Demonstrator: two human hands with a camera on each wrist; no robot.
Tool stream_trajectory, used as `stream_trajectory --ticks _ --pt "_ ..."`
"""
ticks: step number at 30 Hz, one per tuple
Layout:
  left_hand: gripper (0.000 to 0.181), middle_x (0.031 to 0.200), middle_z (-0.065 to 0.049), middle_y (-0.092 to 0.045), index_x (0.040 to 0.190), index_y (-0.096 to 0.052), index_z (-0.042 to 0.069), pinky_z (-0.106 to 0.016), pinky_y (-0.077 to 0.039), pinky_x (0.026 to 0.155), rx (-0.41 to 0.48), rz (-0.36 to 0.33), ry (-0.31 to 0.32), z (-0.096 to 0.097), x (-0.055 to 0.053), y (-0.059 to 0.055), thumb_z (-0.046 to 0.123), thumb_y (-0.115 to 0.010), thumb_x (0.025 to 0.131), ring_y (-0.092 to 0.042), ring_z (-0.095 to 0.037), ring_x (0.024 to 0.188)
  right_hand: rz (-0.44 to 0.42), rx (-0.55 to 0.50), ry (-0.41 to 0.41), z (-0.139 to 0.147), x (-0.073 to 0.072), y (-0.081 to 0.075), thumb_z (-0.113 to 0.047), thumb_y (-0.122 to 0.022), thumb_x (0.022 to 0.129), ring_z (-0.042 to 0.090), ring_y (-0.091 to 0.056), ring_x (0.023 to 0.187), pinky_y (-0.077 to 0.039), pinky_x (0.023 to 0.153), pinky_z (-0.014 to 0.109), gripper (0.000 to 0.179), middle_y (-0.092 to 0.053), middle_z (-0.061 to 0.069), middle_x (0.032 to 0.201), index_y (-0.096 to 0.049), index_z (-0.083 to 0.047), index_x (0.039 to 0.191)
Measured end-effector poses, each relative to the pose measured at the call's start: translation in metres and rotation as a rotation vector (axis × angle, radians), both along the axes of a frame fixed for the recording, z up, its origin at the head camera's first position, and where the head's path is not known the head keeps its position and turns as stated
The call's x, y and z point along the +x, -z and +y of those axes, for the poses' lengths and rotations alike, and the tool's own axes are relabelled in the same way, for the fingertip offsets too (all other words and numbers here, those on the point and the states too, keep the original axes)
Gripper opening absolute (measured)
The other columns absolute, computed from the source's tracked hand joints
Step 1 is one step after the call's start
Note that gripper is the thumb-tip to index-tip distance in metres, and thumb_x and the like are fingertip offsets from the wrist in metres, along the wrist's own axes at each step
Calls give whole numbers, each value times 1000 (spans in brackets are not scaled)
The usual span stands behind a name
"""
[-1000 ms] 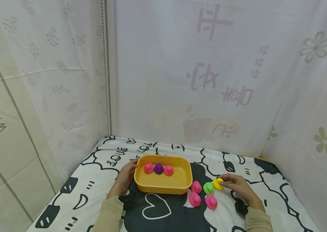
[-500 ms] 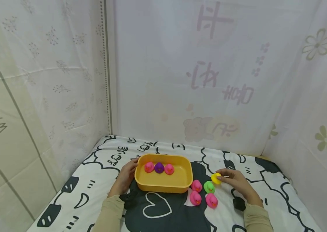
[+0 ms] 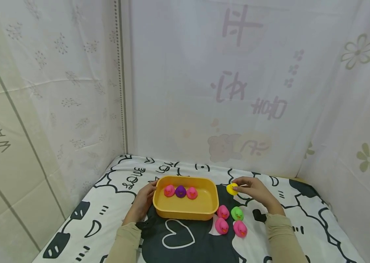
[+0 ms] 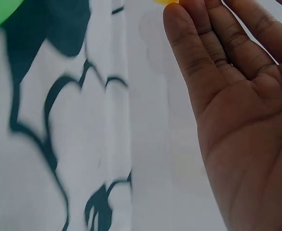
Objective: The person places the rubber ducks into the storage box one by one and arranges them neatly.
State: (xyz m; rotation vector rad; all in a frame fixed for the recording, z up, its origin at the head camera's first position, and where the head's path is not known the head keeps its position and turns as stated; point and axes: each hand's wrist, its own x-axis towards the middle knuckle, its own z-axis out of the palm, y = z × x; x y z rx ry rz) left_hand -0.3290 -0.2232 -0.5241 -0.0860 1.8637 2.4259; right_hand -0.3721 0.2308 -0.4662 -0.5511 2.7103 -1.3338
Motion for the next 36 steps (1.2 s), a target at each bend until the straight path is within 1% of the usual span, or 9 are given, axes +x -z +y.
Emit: stream_trajectory --ticks 6,12,19,22,24,27,30,33,36 --pt "55 155 -15 -41 150 -44 7 -50 -26 118 -10 10 6 0 1 0 22 -50 97 -41 -33 140 17 2 -143 -31 -11 -17 -38 -76 88 25 -64 102 -56 90 43 31 -69 1 109 -74 -20 113" --pt "54 154 -15 -42 149 -45 6 -50 -27 118 2 11 2 0 1 2 20 -49 97 -42 -33 139 -3 24 -228 -58 -21 -17 -38 -76 88 21 -66 97 -56 88 38 29 -70 -1 107 -74 -22 113" --pt "53 154 -15 -43 149 -45 6 -50 -28 117 8 6 0 -1 1 5 20 -48 98 -44 -33 138 -31 49 -268 -84 -22 -14 -40 -77 87 21 -64 101 -54 92 44 32 -71 -4 105 -75 -22 113" --pt "53 153 -15 -44 149 -46 7 -49 -29 117 -4 -2 -5 0 3 4 20 -49 97 -44 -32 138 -37 70 -296 -91 -23 -11 -38 -77 87 20 -64 101 -55 92 42 30 -72 -5 105 -75 -21 113" --pt "54 153 -13 -44 149 -47 7 -49 -29 117 -2 -11 -9 0 3 4 20 -50 97 -44 -31 138 -19 91 -326 -94 -22 -11 -34 -76 89 20 -65 101 -55 91 40 26 -72 -5 105 -75 -21 112" --pt "54 153 -14 -44 149 -47 7 -49 -28 117 -3 -4 -3 0 2 3 20 -50 97 -44 -32 138 15 115 -358 -99 -22 -13 -29 -76 90 21 -66 102 -56 90 40 25 -72 -2 107 -75 -17 112" --pt "54 153 -14 -44 149 -47 7 -49 -28 117 8 -3 3 0 1 3 21 -51 96 -44 -32 138 22 142 -358 -104 -23 -15 -28 -76 89 20 -66 101 -56 89 38 24 -72 -2 107 -75 -16 111" --pt "55 154 -15 -43 149 -46 6 -50 -28 117 4 4 9 -1 -1 2 21 -51 96 -44 -33 138 3 180 -346 -108 -25 -15 -28 -77 88 16 -65 99 -56 88 33 24 -71 -5 106 -76 -19 111" --pt "55 153 -14 -44 149 -47 7 -50 -28 117 10 -8 2 -1 -3 3 21 -52 95 -44 -33 138 3 228 -344 -111 -26 -16 -27 -78 88 14 -65 94 -57 86 31 24 -71 -7 103 -76 -19 110"
